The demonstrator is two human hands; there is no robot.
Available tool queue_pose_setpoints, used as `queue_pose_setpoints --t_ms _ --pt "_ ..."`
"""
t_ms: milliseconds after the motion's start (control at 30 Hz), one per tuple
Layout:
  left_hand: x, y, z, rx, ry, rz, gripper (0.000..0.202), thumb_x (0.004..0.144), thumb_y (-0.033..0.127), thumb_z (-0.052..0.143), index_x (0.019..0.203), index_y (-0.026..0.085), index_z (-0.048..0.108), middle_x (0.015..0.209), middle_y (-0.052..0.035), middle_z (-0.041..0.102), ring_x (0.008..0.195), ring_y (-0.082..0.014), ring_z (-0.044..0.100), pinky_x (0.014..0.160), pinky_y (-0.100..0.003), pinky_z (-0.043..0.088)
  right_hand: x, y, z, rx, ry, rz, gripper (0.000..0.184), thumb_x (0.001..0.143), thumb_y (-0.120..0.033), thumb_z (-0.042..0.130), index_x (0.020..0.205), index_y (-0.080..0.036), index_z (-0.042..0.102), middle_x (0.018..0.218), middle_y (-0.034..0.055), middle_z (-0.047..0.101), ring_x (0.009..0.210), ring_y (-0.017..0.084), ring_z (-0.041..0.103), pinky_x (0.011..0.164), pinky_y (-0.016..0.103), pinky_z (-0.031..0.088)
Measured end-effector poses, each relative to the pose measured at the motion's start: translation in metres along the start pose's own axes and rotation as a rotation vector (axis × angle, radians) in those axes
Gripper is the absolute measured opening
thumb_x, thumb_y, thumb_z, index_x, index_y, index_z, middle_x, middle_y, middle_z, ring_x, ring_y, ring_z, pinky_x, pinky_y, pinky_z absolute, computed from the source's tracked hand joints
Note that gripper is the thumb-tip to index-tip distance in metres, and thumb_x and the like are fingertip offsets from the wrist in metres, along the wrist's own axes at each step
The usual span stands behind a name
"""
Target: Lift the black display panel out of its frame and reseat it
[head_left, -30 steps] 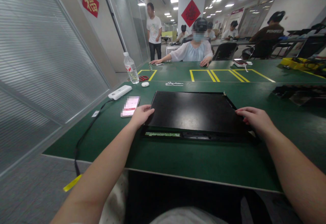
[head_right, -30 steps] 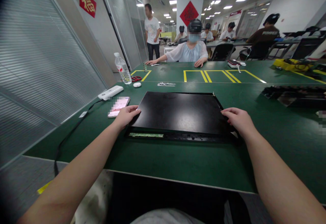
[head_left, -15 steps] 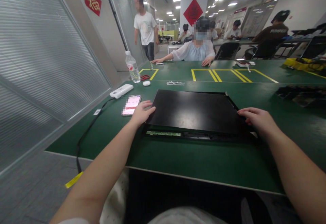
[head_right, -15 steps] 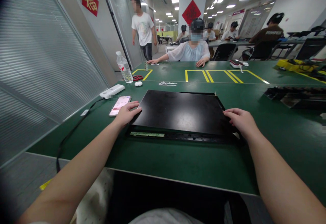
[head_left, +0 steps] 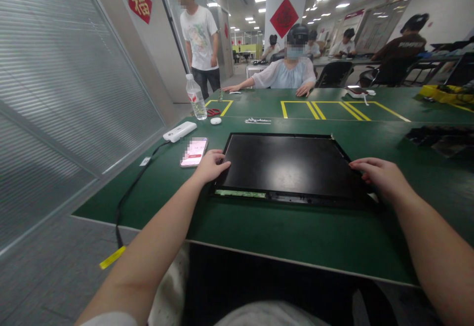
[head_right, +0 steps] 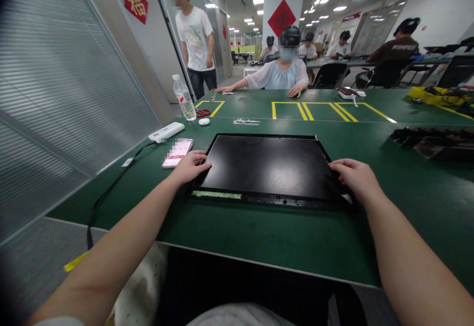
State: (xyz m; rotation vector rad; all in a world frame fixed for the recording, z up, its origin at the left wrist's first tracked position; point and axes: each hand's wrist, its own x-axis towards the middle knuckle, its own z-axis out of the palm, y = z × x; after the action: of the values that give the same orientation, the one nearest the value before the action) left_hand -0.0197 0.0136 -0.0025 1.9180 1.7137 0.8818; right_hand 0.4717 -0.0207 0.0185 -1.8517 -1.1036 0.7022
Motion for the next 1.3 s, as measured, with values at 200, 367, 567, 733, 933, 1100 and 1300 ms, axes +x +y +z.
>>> queue_pose_setpoints --t_ms 200,367,567,733,933,1100,1300 --pt "-0.0007 0.0019 -0.001 0.027 -0.019 0.009 0.03 0.077 0.04 0.073 0.095 0.017 0.079 0.134 -0.0167 0.061 0.126 -0.0356 0.06 0.109 -0.048 0.051 0.0017 0.0039 0.0004 -0.017 -0.004 -0.014 0.029 0.06 -0.04 0.07 0.081 -0.02 0.076 0.082 0.0064 0.072 0.063 0.014 0.051 0.054 0.028 0.041" --pt "-0.0014 0.0034 -0.0015 0.061 -0.03 0.021 0.032 0.078 0.039 0.072 0.098 0.015 0.079 0.136 -0.0175 0.06 0.126 -0.0356 0.059 0.109 -0.049 0.05 0.0027 0.0057 0.0003 -0.011 -0.02 -0.019 0.03 0.06 -0.04 0.071 0.082 -0.02 0.076 0.087 0.0068 0.073 0.063 0.014 0.051 0.054 0.028 0.041" --pt "-0.0015 0.0039 -0.0026 0.082 -0.036 0.035 0.031 0.077 0.042 0.072 0.096 0.018 0.079 0.134 -0.0154 0.061 0.127 -0.035 0.059 0.109 -0.048 0.05 0.0022 0.0042 0.0005 -0.007 -0.007 -0.013 0.028 0.059 -0.038 0.072 0.081 -0.021 0.077 0.084 0.006 0.073 0.062 0.014 0.051 0.053 0.028 0.041" --pt "-0.0023 0.0031 -0.0018 0.097 -0.029 0.04 0.033 0.078 0.043 0.071 0.097 0.017 0.079 0.136 -0.0162 0.06 0.127 -0.0346 0.059 0.11 -0.047 0.049 0.0025 0.0053 0.0007 -0.022 -0.011 -0.018 0.029 0.061 -0.039 0.072 0.083 -0.021 0.076 0.081 0.005 0.071 0.062 0.014 0.051 0.054 0.029 0.042" --pt "-0.0025 0.0027 -0.0005 0.119 -0.012 0.05 0.035 0.078 0.044 0.072 0.097 0.016 0.079 0.134 -0.0165 0.06 0.125 -0.0347 0.06 0.11 -0.048 0.048 0.0026 0.0065 0.001 -0.029 -0.006 -0.033 0.031 0.061 -0.041 0.072 0.085 -0.022 0.076 0.078 0.0038 0.07 0.062 0.014 0.051 0.054 0.029 0.041" --pt "-0.0023 0.0041 -0.0002 0.148 -0.017 0.057 0.035 0.079 0.044 0.071 0.098 0.015 0.078 0.134 -0.0175 0.06 0.126 -0.0353 0.059 0.112 -0.048 0.047 0.0014 0.0066 0.0016 -0.034 0.002 -0.053 0.032 0.06 -0.042 0.072 0.085 -0.022 0.076 0.079 0.0031 0.07 0.063 0.015 0.052 0.056 0.03 0.041" --pt "-0.0017 0.0034 0.0002 0.162 -0.007 0.079 0.034 0.077 0.045 0.072 0.096 0.017 0.078 0.13 -0.0157 0.062 0.125 -0.0345 0.059 0.112 -0.047 0.047 -0.0004 0.0052 0.0034 -0.015 0.02 -0.087 0.03 0.06 -0.04 0.072 0.082 -0.021 0.075 0.075 0.0026 0.069 0.06 0.013 0.05 0.056 0.03 0.042"
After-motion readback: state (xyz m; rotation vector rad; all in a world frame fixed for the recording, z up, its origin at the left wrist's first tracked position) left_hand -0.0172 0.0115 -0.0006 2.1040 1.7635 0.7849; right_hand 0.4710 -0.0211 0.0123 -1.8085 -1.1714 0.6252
